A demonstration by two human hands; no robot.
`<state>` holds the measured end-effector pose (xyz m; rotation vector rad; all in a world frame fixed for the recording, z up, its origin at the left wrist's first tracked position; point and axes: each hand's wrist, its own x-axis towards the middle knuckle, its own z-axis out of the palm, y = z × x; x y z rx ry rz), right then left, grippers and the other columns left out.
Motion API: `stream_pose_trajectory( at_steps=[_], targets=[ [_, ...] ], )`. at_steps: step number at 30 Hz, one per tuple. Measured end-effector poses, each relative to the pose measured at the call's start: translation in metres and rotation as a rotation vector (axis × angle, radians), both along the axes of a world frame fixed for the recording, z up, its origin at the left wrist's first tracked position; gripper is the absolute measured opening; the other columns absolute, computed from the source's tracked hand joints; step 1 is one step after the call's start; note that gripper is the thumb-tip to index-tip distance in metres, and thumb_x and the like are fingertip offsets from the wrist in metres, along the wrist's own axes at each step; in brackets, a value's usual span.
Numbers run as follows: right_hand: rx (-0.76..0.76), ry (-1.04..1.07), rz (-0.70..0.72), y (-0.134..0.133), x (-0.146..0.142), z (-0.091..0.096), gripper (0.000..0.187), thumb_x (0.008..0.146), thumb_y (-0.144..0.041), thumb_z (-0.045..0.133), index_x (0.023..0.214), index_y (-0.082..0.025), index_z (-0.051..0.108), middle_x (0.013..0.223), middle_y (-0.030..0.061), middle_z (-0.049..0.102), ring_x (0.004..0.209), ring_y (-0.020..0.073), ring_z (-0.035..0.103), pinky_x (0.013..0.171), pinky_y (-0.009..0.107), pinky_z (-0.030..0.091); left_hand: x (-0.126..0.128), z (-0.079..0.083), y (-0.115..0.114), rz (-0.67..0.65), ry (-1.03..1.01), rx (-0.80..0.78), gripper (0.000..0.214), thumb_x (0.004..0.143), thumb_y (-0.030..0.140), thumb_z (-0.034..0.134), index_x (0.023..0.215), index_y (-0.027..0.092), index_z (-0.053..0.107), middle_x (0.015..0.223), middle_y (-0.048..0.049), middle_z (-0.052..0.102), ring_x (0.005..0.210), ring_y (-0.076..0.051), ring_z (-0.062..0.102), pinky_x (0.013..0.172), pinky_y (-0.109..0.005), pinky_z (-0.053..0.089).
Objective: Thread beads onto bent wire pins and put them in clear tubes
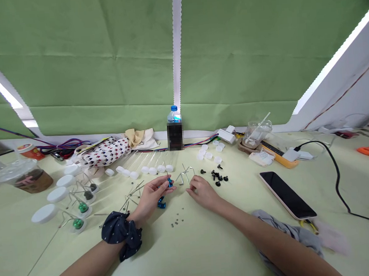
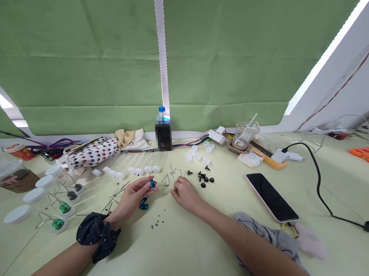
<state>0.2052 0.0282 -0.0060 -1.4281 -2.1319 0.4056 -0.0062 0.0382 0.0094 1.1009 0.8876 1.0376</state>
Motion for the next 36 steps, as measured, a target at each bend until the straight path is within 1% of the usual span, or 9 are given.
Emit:
stream_pose_trajectory(
  at_steps=[3, 5, 9, 16, 19, 23, 26, 30, 36],
  targets=[
    [-0.073, 0.014, -0.143, 0.002, -0.001, -0.001, 0.007, 0.078, -0.016, 0.059, 0.075, -0.017, 0.052, 0.08, 0.0035, 0.053, 0.077, 0.0169, 0.051, 0.068, 0.028, 0.042, 0.0, -0.001, 0.0, 0.002, 0.003, 0.008, 0.04, 0.074, 0.034, 0.067, 0.111, 0.018, 0.061, 0.1, -0.0057, 0.068, 0.086, -0.02, 0.067, 0.086, -0.036, 0.05],
    [-0.124, 0.023, -0.179, 0.004, 0.0, -0.001, 0.005, 0.079, -0.016, 0.058, 0.077, -0.017, 0.054, 0.081, 0.0037, 0.054, 0.077, 0.0164, 0.052, 0.067, 0.027, 0.041, 0.001, -0.001, -0.001, 0.002, 0.011, 0.014, 0.041, 0.074, 0.034, 0.066, 0.111, 0.018, 0.061, 0.101, -0.0063, 0.068, 0.086, -0.021, 0.067, 0.086, -0.036, 0.051],
    [-0.167, -0.059, -0.158, 0.006, 0.004, -0.001, 0.011, 0.082, -0.014, 0.053, 0.072, -0.017, 0.055, 0.082, 0.0046, 0.053, 0.079, 0.0165, 0.053, 0.07, 0.027, 0.04, 0.001, 0.0, -0.003, 0.017, 0.034, 0.024, 0.042, 0.074, 0.035, 0.066, 0.111, 0.017, 0.06, 0.102, -0.0082, 0.068, 0.086, -0.021, 0.067, 0.085, -0.037, 0.051],
    [-0.103, -0.343, -0.06, -0.005, -0.001, 0.002, 0.02, 0.076, 0.005, 0.043, 0.08, -0.012, 0.053, 0.092, 0.0128, 0.053, 0.089, 0.0219, 0.048, 0.074, 0.031, 0.039, 0.002, 0.002, -0.003, 0.015, 0.048, 0.033, 0.042, 0.073, 0.036, 0.067, 0.109, 0.017, 0.061, 0.102, -0.0085, 0.068, 0.085, -0.022, 0.067, 0.084, -0.038, 0.052],
    [-0.161, -0.315, -0.04, -0.009, -0.002, 0.009, 0.023, 0.076, 0.006, 0.041, 0.085, -0.012, 0.052, 0.088, 0.0112, 0.055, 0.082, 0.02, 0.049, 0.068, 0.029, 0.039, 0.002, 0.002, -0.004, 0.006, 0.042, 0.039, 0.041, 0.074, 0.035, 0.066, 0.11, 0.017, 0.06, 0.104, -0.0087, 0.067, 0.086, -0.021, 0.067, 0.085, -0.037, 0.051],
    [-0.228, -0.064, 0.06, -0.01, 0.002, 0.018, 0.016, 0.085, -0.006, 0.042, 0.086, -0.015, 0.055, 0.085, 0.006, 0.057, 0.078, 0.0162, 0.053, 0.067, 0.026, 0.04, 0.002, 0.0, -0.003, 0.016, 0.042, 0.042, 0.041, 0.074, 0.035, 0.066, 0.11, 0.016, 0.061, 0.106, -0.0089, 0.067, 0.086, -0.022, 0.067, 0.084, -0.037, 0.052],
    [-0.238, 0.055, 0.211, -0.012, 0.001, 0.025, 0.016, 0.085, -0.01, 0.047, 0.083, -0.016, 0.061, 0.085, 0.0049, 0.059, 0.08, 0.0146, 0.055, 0.072, 0.026, 0.042, 0.003, -0.001, -0.003, 0.024, 0.039, 0.04, 0.04, 0.074, 0.034, 0.067, 0.109, 0.017, 0.061, 0.107, -0.0088, 0.066, 0.085, -0.021, 0.067, 0.083, -0.036, 0.052],
    [-0.259, 0.05, 0.418, -0.022, -0.004, 0.034, 0.014, 0.083, -0.012, 0.052, 0.083, -0.017, 0.065, 0.082, 0.0039, 0.062, 0.08, 0.0141, 0.056, 0.073, 0.025, 0.042, 0.003, -0.002, -0.002, 0.02, 0.035, 0.04, 0.04, 0.074, 0.034, 0.066, 0.11, 0.017, 0.061, 0.105, -0.0089, 0.066, 0.085, -0.021, 0.067, 0.082, -0.035, 0.052],
    [-0.329, -0.05, 0.545, -0.031, -0.004, 0.037, 0.014, 0.08, -0.012, 0.055, 0.087, -0.017, 0.066, 0.085, 0.0049, 0.064, 0.08, 0.0144, 0.057, 0.073, 0.024, 0.042, 0.002, -0.001, -0.003, 0.032, 0.044, 0.032, 0.04, 0.073, 0.035, 0.067, 0.109, 0.018, 0.062, 0.102, -0.0086, 0.067, 0.084, -0.02, 0.068, 0.08, -0.033, 0.053]
  ],
)
